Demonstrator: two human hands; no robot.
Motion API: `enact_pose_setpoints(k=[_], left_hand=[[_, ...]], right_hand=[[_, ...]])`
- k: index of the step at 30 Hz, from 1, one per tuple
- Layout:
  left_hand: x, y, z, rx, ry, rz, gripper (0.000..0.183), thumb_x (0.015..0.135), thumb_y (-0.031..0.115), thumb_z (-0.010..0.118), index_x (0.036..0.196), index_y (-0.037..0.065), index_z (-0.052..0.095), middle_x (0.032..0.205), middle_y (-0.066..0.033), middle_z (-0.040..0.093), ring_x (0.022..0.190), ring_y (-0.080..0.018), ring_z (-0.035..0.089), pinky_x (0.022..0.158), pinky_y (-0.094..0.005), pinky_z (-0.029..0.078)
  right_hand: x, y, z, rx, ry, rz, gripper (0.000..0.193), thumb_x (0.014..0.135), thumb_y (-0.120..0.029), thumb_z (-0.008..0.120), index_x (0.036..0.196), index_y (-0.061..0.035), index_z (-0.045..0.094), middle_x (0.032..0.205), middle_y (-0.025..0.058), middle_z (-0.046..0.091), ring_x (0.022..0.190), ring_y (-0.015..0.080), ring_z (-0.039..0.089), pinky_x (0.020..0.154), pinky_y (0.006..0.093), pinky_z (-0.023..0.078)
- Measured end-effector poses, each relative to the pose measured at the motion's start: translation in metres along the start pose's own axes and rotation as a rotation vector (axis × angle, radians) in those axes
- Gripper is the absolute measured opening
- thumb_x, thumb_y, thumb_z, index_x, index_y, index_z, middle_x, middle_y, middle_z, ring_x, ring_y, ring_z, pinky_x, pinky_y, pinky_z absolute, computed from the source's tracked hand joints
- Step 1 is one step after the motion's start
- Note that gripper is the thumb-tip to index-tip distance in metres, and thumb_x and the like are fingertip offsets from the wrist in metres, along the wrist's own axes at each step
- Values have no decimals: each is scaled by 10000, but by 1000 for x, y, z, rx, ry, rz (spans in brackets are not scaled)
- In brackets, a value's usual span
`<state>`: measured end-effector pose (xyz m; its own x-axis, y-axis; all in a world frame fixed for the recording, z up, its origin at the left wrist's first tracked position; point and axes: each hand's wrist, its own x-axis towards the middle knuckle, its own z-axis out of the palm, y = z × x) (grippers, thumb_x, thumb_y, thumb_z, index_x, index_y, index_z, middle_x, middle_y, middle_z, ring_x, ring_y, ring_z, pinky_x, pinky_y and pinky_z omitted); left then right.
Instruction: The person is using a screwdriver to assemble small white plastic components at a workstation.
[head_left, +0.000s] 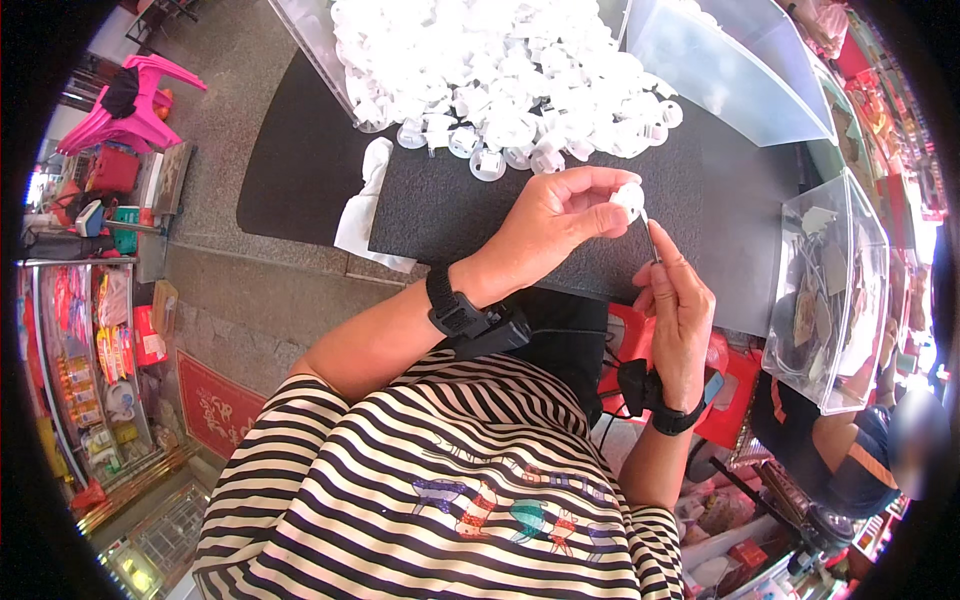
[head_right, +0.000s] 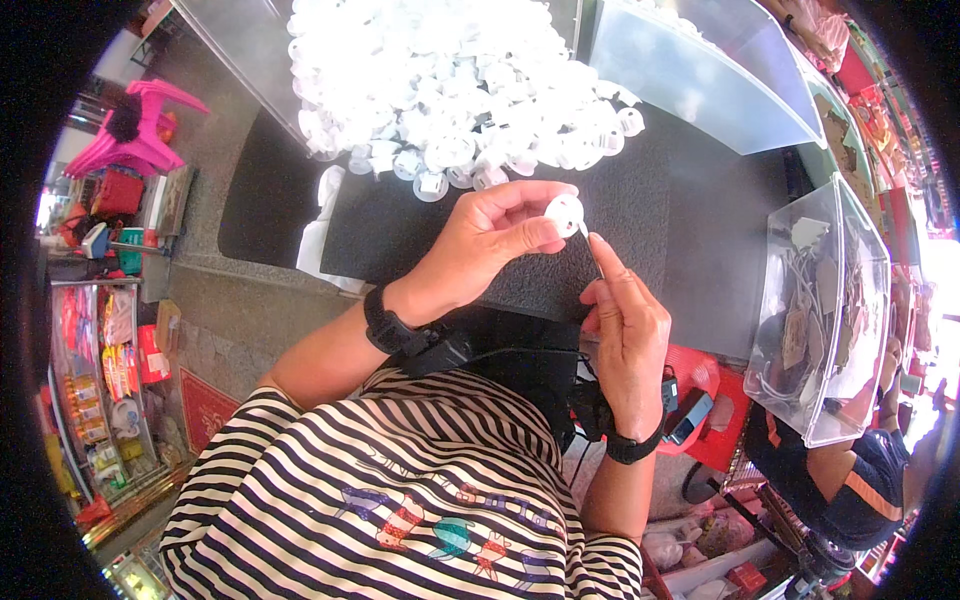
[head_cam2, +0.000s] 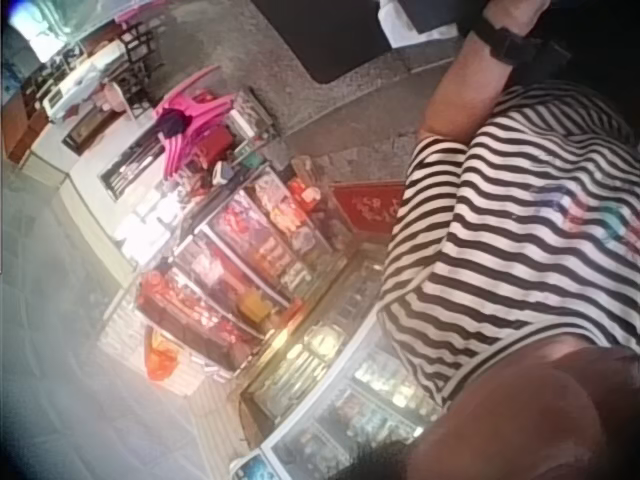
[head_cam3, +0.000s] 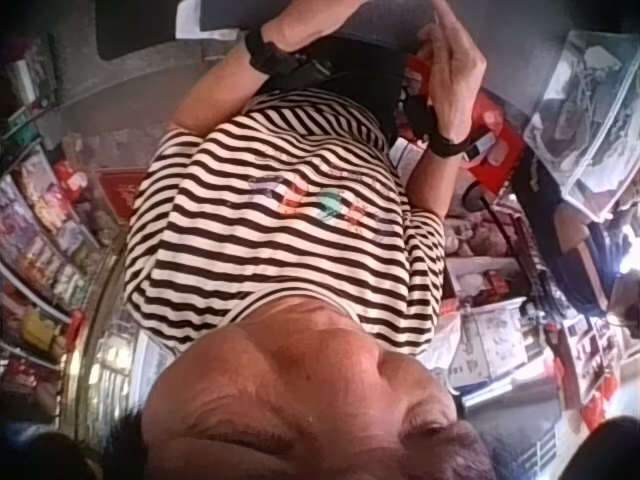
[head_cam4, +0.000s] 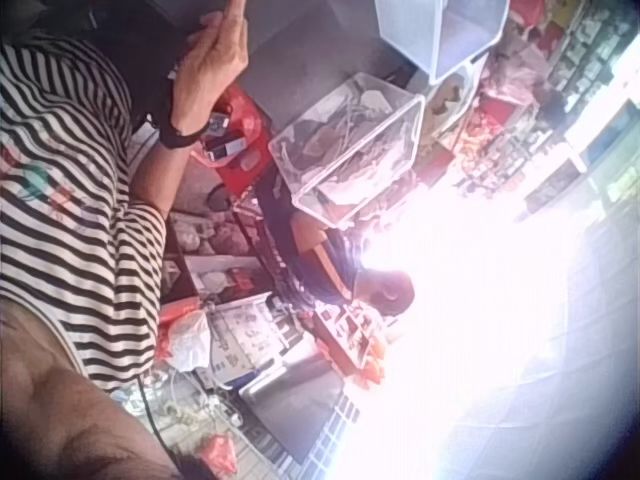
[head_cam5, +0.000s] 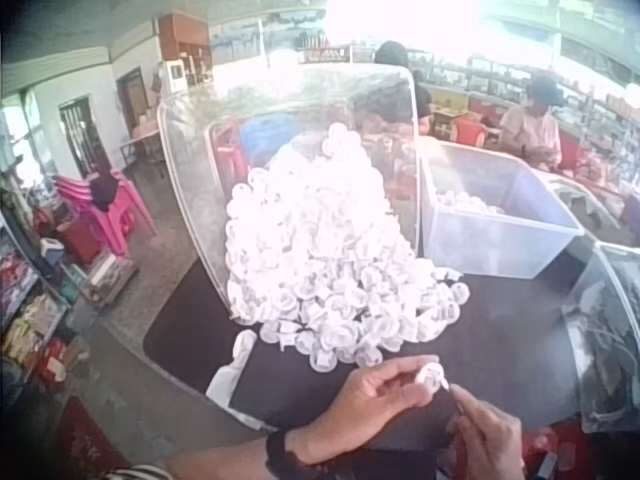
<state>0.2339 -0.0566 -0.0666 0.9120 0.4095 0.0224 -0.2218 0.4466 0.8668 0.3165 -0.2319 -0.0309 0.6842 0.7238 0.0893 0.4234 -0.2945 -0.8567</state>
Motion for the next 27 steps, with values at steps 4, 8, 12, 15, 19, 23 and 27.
enact_pose_setpoints(k=[4, 8, 12, 15, 19, 23, 27], left_hand=[[0, -1, -1, 29, -18, 20, 371, 924, 67, 686, 1281, -2, 611, 1103, -61, 685, 979, -106, 648, 880, -251, 541], [1, -3, -1, 80, -21, 59, 369, 911, 53, 695, 1268, 0, 621, 1104, -58, 688, 995, -106, 646, 897, -249, 531], [2, -5, -2, 122, -31, 83, 354, 903, 31, 697, 1250, 6, 633, 1122, -57, 686, 1013, -107, 642, 913, -251, 522], [2, -6, -2, 142, -37, 118, 340, 899, 23, 695, 1235, 9, 641, 1145, -56, 678, 1027, -111, 637, 922, -256, 519], [2, -7, -2, 138, -41, 165, 318, 871, 35, 727, 1184, 20, 670, 1166, -46, 655, 1044, -115, 619, 918, -274, 530], [2, -7, -2, 171, -48, 194, 311, 863, 9, 721, 1171, 26, 678, 1177, -45, 644, 1062, -120, 615, 929, -277, 531], [2, -8, -3, 208, -72, 221, 318, 871, -28, 693, 1184, 23, 666, 1245, -78, 625, 1089, -132, 609, 945, -275, 520]], right_hand=[[-1, -1, 0, 18, -6, 17, 341, 1006, -39, 516, 1326, -91, 624, 817, 55, 621, 590, 85, 527, 547, 243, 461], [-1, -3, -1, 26, -18, 19, 335, 1010, -44, 513, 1323, -86, 625, 815, 54, 620, 588, 83, 524, 546, 240, 457], [-1, -2, -2, 22, -29, 14, 332, 1012, -48, 511, 1322, -84, 626, 811, 53, 616, 586, 81, 521, 545, 239, 454], [-1, -3, -2, 21, -31, 32, 328, 1015, -53, 511, 1319, -84, 628, 806, 50, 612, 587, 80, 518, 547, 237, 454], [-2, -3, -2, 24, -30, 42, 326, 1016, -56, 510, 1318, -85, 630, 799, 44, 608, 586, 76, 513, 545, 235, 452], [-2, -2, -1, 20, -29, 38, 329, 1015, -52, 511, 1320, -85, 629, 795, 41, 608, 584, 70, 510, 537, 231, 450], [-1, -2, -1, 21, -28, 23, 329, 1013, -50, 513, 1319, -80, 629, 795, 41, 609, 581, 68, 509, 532, 228, 448]])
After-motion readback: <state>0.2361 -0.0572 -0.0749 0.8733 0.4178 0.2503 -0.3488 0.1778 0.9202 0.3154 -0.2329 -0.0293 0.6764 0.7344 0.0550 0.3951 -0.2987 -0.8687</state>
